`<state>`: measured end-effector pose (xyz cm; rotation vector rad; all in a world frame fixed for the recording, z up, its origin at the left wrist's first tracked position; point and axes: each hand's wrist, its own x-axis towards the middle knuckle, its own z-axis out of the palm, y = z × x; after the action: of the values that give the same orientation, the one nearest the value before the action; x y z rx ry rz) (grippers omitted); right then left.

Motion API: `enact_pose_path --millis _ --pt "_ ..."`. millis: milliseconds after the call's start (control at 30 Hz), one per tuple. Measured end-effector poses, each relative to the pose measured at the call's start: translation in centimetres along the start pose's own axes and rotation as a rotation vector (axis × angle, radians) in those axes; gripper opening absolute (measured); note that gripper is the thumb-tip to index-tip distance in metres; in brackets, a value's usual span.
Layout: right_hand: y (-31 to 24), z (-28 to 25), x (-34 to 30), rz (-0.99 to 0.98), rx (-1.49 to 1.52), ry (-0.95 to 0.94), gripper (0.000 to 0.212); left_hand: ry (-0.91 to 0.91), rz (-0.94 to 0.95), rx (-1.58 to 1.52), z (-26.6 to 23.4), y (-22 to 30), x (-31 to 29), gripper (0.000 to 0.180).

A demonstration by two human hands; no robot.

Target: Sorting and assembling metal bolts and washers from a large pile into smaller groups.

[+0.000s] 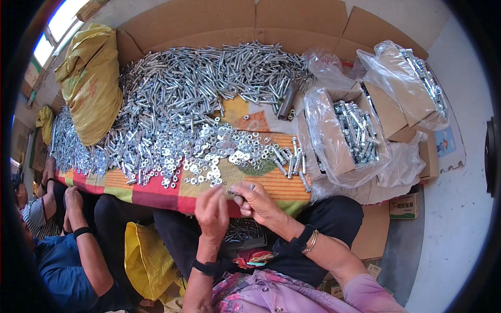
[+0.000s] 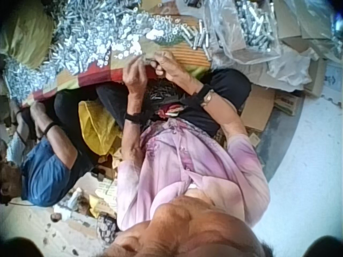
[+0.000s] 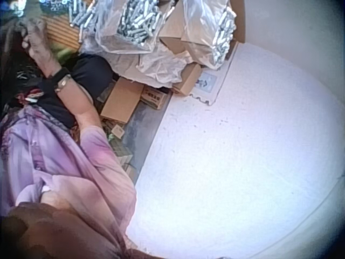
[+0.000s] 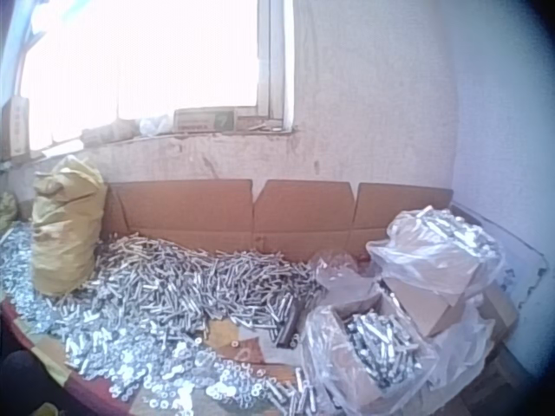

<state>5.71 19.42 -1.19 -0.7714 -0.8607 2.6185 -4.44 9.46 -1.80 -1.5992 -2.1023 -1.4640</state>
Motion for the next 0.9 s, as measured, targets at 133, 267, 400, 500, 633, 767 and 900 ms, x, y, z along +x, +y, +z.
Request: enact_pose_path --millis 133,267,400,500,633,767,900 --pt "-0.1 -0.1 0.0 -0.028 0.056 0.071 0.016 0.093 -0.193 0.177 -0.2 -2.5 2.6 0.019" --pt "-0.1 0.4 0.0 -0.035 0.086 0.073 0.016 0.040 -0.104 0.445 0.4 -5.1 3.9 0.014" --pt "-0.5 0.3 -0.1 -0.011 0.120 0.049 0.015 0.000 -0.052 0.505 0.2 -4.5 4.5 0.009" --pt "-0.7 0.0 0.0 0.029 0.101 0.023 0.015 0.031 -0.082 0.378 -0.1 -2.5 3.9 0.010" --pt "-0.4 0.4 0.0 0.038 0.013 0.047 0.018 -0.023 -0.085 0.252 -0.6 1.0 1.7 0.013" --pt "0.1 -0.3 0.3 0.057 -0.070 -0.026 0.021 -0.058 -0.024 0.260 -0.8 2.1 0.6 0.015" --pt "0.0 -0.2 0.3 0.078 -0.051 -0.066 0.020 -0.074 0.070 0.171 -1.5 1.3 0.2 0.018"
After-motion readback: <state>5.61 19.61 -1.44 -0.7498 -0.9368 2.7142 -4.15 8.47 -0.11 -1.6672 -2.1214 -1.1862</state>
